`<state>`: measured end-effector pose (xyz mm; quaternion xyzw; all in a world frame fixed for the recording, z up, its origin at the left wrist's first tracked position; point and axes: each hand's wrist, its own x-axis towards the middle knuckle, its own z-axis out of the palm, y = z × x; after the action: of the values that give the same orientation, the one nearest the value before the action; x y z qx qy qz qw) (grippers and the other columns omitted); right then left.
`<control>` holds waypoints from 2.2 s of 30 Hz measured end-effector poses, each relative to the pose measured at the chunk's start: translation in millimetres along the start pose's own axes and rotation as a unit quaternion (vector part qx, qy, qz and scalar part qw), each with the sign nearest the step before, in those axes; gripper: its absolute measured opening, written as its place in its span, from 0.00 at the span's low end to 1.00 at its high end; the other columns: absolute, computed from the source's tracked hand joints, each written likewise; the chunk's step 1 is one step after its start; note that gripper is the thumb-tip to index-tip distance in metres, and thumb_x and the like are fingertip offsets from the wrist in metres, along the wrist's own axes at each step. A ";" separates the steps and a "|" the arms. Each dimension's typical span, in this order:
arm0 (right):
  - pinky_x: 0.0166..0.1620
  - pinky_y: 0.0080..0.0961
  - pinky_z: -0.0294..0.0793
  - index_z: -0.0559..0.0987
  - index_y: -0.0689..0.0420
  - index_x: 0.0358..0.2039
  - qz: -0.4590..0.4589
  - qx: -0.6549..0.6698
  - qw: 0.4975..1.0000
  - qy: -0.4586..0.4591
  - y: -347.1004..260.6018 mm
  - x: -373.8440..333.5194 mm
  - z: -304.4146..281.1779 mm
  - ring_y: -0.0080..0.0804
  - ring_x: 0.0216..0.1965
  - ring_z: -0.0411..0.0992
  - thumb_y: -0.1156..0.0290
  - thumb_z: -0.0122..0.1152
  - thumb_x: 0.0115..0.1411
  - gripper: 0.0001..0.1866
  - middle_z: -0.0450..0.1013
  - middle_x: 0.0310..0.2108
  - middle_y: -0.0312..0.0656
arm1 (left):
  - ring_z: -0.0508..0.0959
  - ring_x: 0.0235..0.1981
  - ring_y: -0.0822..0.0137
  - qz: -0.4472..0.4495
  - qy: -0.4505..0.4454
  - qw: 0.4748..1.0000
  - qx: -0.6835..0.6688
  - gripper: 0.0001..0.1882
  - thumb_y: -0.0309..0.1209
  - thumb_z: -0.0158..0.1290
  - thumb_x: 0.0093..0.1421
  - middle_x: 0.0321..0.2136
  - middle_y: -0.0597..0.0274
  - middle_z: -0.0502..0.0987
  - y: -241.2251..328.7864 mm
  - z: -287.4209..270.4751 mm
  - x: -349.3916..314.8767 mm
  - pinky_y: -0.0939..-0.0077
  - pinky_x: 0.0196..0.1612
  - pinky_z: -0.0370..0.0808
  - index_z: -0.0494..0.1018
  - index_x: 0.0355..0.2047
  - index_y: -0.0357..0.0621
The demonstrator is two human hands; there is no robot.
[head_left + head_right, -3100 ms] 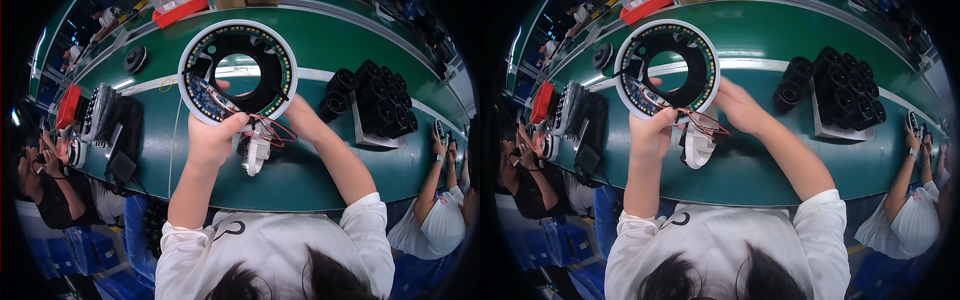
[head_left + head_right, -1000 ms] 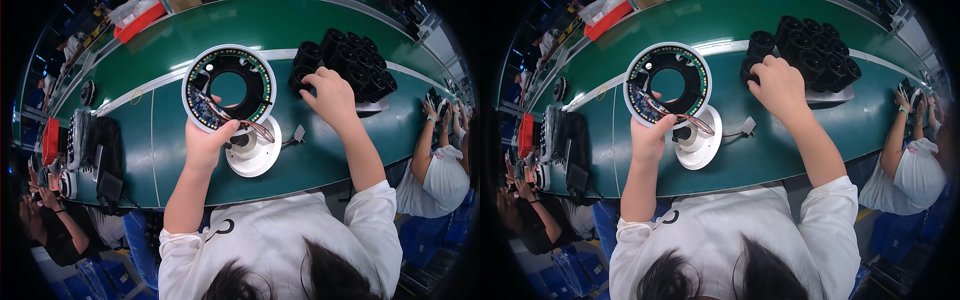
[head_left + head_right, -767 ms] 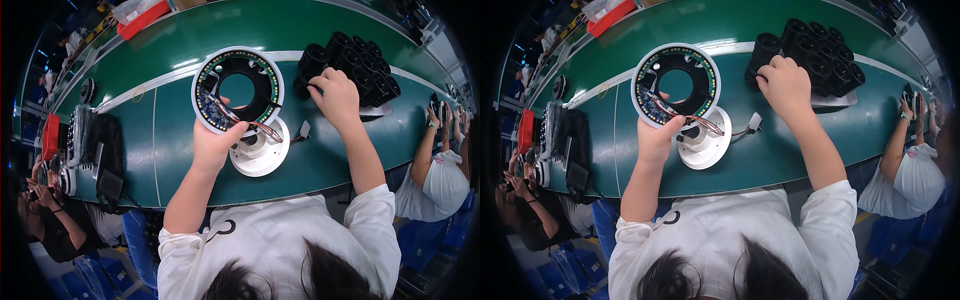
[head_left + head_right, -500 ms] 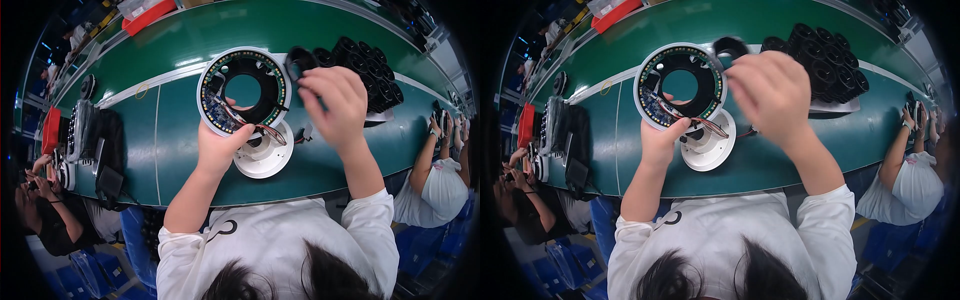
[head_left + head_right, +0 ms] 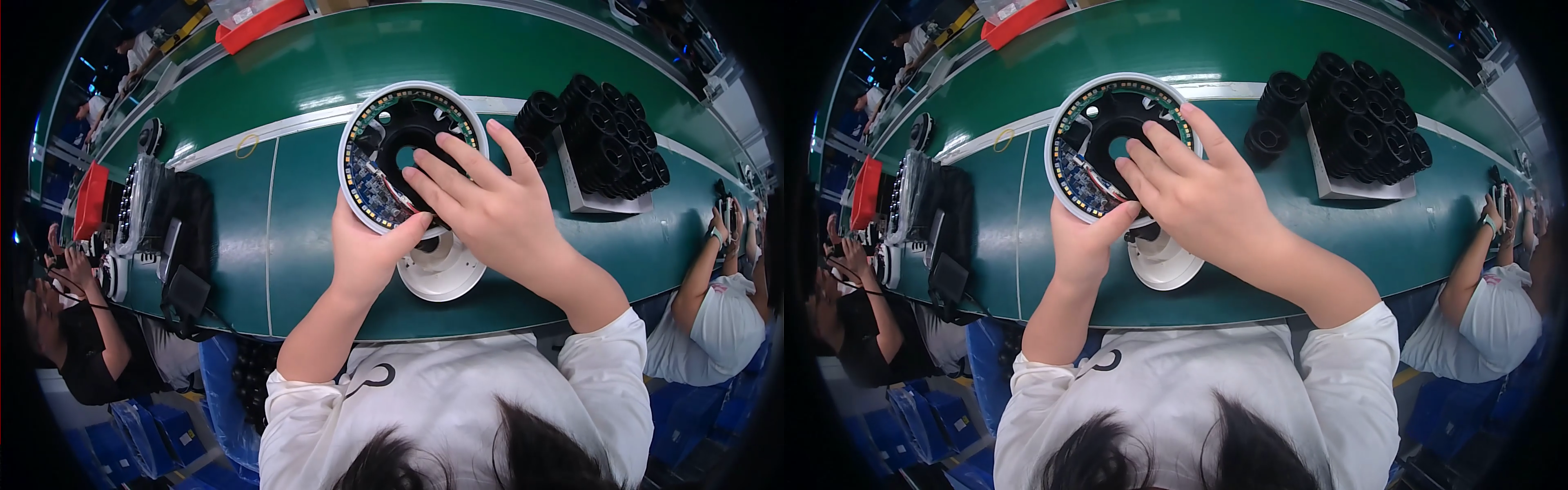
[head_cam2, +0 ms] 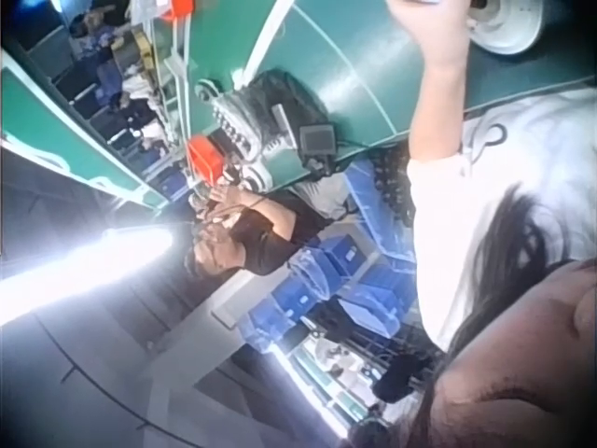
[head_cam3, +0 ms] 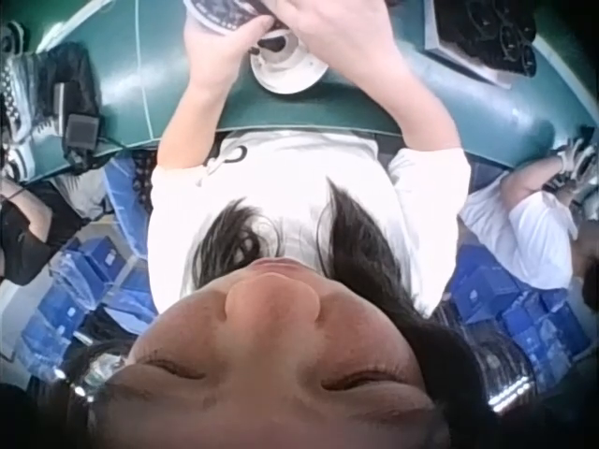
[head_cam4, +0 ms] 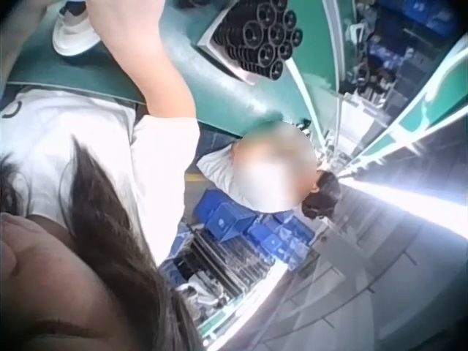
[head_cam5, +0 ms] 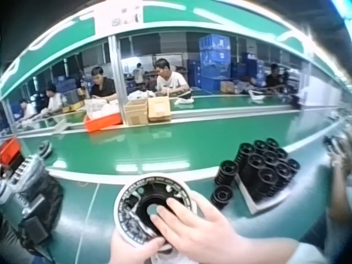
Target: The person assembles a circular LED light fixture by hand, connecting wires to an LED ring circuit board and integrating black components into a plastic base and fixture housing.
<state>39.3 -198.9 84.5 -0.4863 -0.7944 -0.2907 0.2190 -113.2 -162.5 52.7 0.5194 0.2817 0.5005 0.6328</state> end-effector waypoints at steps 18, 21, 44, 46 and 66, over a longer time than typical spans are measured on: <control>0.33 0.16 0.66 0.72 0.60 0.26 0.449 0.737 0.455 -0.219 -16.5 -88.1 -11.5 0.20 0.28 0.66 0.67 0.42 0.60 0.13 0.70 0.25 0.36 | 0.73 0.35 0.71 0.014 -0.003 1.000 -0.014 0.25 0.16 0.56 0.41 0.34 0.59 0.71 25.6 5.4 11.8 0.79 0.39 0.71 0.62 0.42 0.35; 0.36 0.19 0.68 0.71 0.61 0.34 0.436 0.808 0.349 -0.184 -41.1 -93.5 -1.8 0.22 0.29 0.67 0.62 0.36 0.61 0.17 0.70 0.28 0.39 | 0.73 0.35 0.71 0.019 0.015 0.999 0.025 0.25 0.17 0.56 0.41 0.35 0.58 0.71 36.7 9.3 3.1 0.79 0.38 0.71 0.62 0.42 0.35; 0.45 0.24 0.66 0.63 0.56 0.47 0.367 0.745 0.421 0.365 -69.8 -75.1 3.7 0.27 0.42 0.65 0.74 0.48 0.57 0.17 0.64 0.43 0.38 | 0.70 0.41 0.70 -0.020 0.121 0.986 -0.116 0.27 0.14 0.52 0.45 0.40 0.58 0.68 4.2 26.3 -72.3 0.77 0.44 0.68 0.58 0.47 0.36; 0.39 0.22 0.66 0.63 0.56 0.45 0.436 0.714 0.354 0.418 -68.5 -65.7 -1.3 0.24 0.38 0.65 0.72 0.49 0.56 0.15 0.63 0.44 0.36 | 0.71 0.38 0.72 -0.098 0.116 0.983 -0.101 0.25 0.16 0.53 0.45 0.39 0.60 0.69 0.3 27.7 -74.2 0.78 0.43 0.69 0.59 0.44 0.37; 0.56 0.33 0.52 0.59 0.59 0.51 0.328 0.492 0.797 0.126 -36.0 -79.1 1.4 0.42 0.55 0.53 0.74 0.58 0.40 0.34 0.57 0.51 0.48 | 0.69 0.44 0.71 -0.092 0.074 0.992 -0.046 0.31 0.22 0.60 0.43 0.43 0.61 0.67 -21.7 28.4 -81.2 0.77 0.47 0.66 0.58 0.47 0.40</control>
<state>40.9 -261.9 24.7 -0.5036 -0.5888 0.1693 0.6092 -108.5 -247.5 27.6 0.4233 0.3506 0.4895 0.6769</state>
